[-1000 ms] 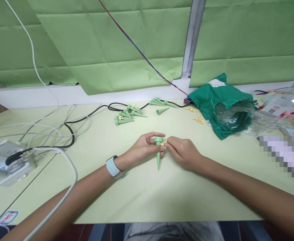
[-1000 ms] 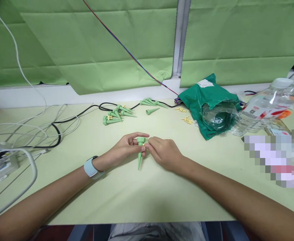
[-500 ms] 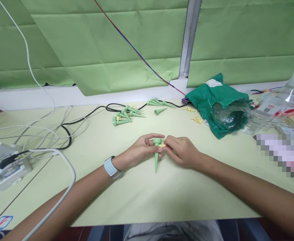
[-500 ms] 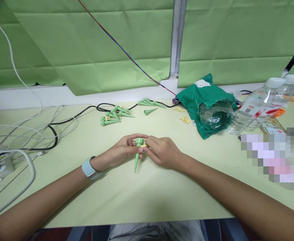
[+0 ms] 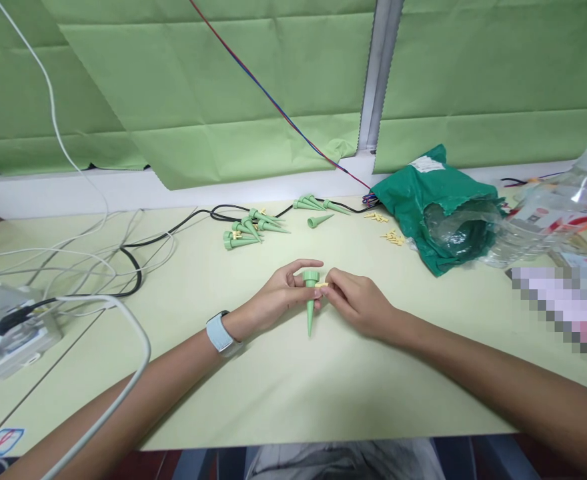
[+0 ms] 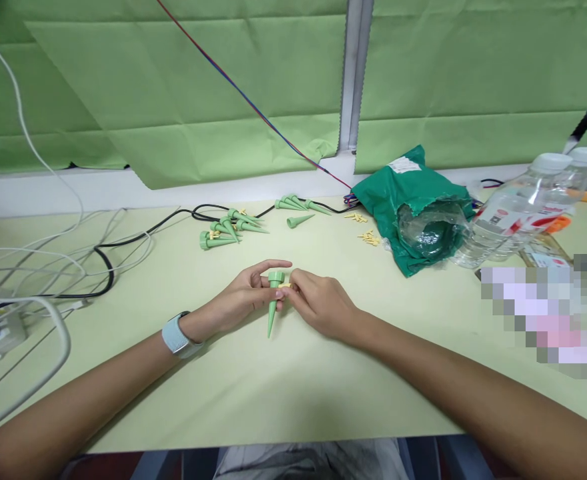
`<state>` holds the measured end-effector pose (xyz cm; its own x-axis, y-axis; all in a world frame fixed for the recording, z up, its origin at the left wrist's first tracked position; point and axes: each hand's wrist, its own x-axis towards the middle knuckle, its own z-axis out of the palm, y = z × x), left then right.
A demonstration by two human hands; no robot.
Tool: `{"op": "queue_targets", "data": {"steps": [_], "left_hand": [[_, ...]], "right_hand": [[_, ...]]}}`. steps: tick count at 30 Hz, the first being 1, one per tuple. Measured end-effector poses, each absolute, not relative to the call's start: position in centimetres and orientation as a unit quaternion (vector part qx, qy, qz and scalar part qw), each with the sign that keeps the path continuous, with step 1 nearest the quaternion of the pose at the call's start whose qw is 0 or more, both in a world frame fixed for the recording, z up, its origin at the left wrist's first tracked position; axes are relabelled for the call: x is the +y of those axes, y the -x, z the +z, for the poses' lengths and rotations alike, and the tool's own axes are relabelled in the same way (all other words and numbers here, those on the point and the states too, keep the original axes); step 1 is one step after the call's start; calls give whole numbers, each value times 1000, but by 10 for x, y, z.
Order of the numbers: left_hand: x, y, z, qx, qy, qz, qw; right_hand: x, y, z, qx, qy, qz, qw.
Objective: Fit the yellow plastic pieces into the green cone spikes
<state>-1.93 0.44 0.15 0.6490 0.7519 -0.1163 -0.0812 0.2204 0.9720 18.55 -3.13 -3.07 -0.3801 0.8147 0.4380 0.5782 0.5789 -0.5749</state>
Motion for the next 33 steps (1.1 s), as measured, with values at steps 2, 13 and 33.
{"op": "queue_targets", "data": {"steps": [2, 13, 33], "left_hand": [[4, 19, 2, 306, -543, 274, 732], [2, 17, 5, 338, -650, 315, 604], [1, 15, 1, 341, -668, 318, 579]], "right_hand": [[-29, -190, -31, -844, 401, 103, 339], [-34, -178, -30, -747, 451, 286, 395], [-34, -177, -24, -692, 458, 378, 411]]}}
